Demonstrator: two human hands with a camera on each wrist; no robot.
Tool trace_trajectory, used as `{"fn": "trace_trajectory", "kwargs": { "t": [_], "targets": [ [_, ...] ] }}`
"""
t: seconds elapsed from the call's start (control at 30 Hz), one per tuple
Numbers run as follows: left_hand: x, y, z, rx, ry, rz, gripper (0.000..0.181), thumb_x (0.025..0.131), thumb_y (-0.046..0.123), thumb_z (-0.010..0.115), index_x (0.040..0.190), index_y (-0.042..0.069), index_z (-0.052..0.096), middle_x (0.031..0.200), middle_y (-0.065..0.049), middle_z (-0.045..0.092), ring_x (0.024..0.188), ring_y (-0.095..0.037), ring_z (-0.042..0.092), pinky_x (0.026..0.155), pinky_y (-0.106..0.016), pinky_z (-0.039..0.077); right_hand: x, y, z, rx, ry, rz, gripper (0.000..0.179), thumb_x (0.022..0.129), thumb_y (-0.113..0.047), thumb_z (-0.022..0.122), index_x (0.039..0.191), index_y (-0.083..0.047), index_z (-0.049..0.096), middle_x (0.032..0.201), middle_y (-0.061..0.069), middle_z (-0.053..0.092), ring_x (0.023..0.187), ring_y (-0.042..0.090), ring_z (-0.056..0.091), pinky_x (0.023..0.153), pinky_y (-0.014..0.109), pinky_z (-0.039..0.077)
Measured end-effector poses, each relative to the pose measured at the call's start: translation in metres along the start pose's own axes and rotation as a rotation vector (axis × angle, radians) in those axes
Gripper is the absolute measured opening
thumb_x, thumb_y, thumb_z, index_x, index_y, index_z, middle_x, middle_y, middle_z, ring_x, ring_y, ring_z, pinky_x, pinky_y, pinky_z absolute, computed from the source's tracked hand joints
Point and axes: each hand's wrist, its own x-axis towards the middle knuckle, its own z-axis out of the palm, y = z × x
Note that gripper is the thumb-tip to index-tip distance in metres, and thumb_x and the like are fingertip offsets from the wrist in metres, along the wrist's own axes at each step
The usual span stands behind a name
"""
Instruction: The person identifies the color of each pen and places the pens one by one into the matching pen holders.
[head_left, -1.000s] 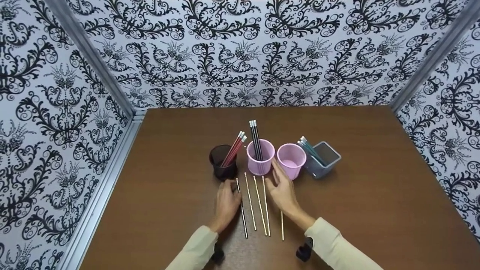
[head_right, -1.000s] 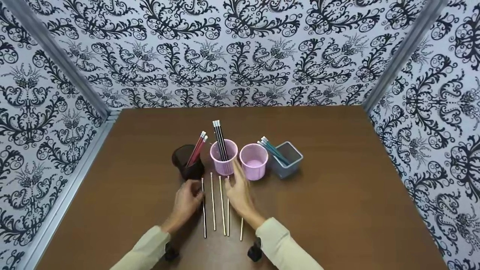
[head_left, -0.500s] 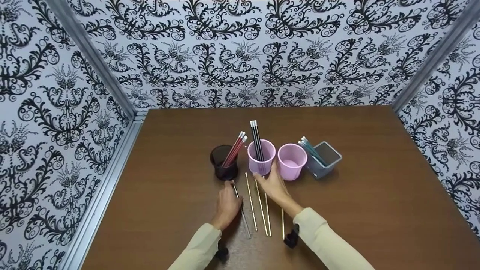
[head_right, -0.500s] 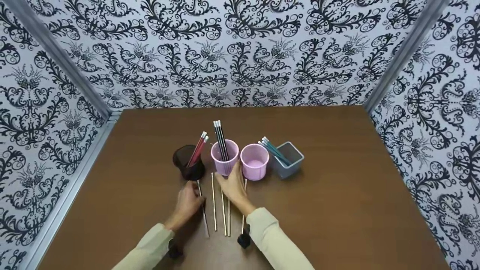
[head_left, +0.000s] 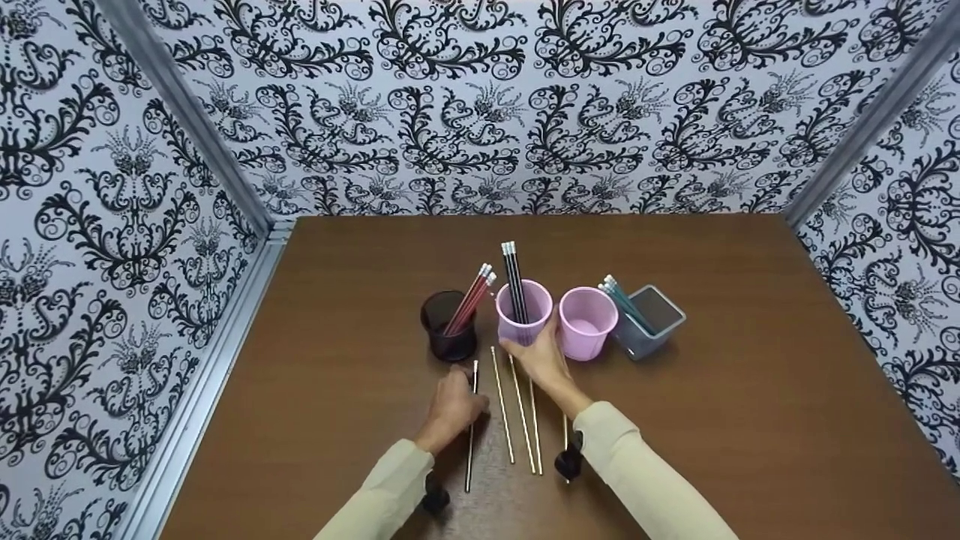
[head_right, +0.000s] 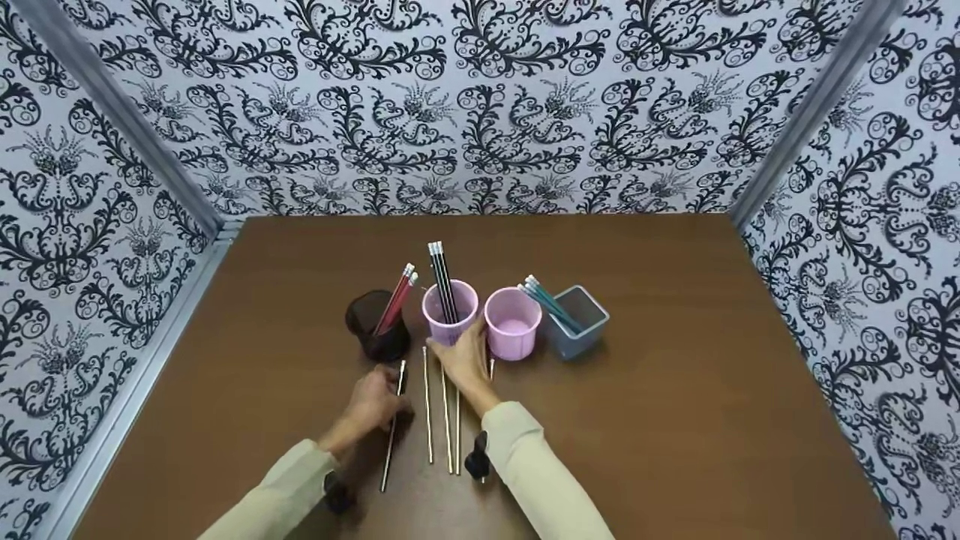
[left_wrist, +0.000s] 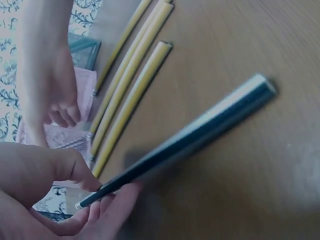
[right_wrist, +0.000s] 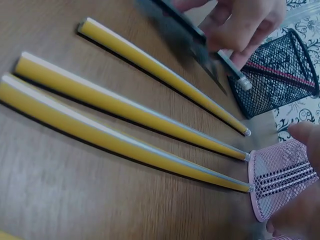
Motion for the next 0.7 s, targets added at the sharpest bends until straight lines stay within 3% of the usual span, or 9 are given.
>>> {"fn": "trace_trajectory", "kwargs": {
  "t": [0.23,0.47,0.7],
  "targets": [
    [-0.004,0.013,-0.011,-0.011,-0.031,0.052,0.033,0.074,0.005,0.075,0.098,0.003,0.053,0.086,-0.017,0.067,0.082,-0.029,0.064,0.076,-0.045,0.053,0.007,0.004,0.006,0.074,0.039,-0.06,0.105,0.072,-0.015,0.088,0.149,0.006,0.021,0.148,0.03,0.043,0.141,0.04,0.042,0.122,0.047,0.028],
    [-0.003,0.038,-0.029,0.012,-0.049,0.164,0.021,0.082,0.007,0.067,0.096,0.004,0.051,0.085,-0.014,0.064,0.082,-0.029,0.062,0.076,-0.047,0.052,0.016,0.011,0.008,0.276,0.058,-0.108,0.094,0.069,-0.001,0.087,0.146,0.005,0.032,0.142,0.028,0.05,0.135,0.04,0.047,0.12,0.047,0.03],
    [0.01,0.068,-0.052,0.026,-0.067,0.243,0.02,0.084,0.011,0.066,0.098,0.004,0.053,0.08,-0.008,0.059,0.079,-0.026,0.059,0.077,-0.047,0.052,0.02,0.018,0.008,0.234,0.056,-0.077,0.09,0.068,-0.007,0.088,0.141,0.007,0.037,0.138,0.028,0.053,0.131,0.04,0.05,0.118,0.047,0.034]
  ]
}}
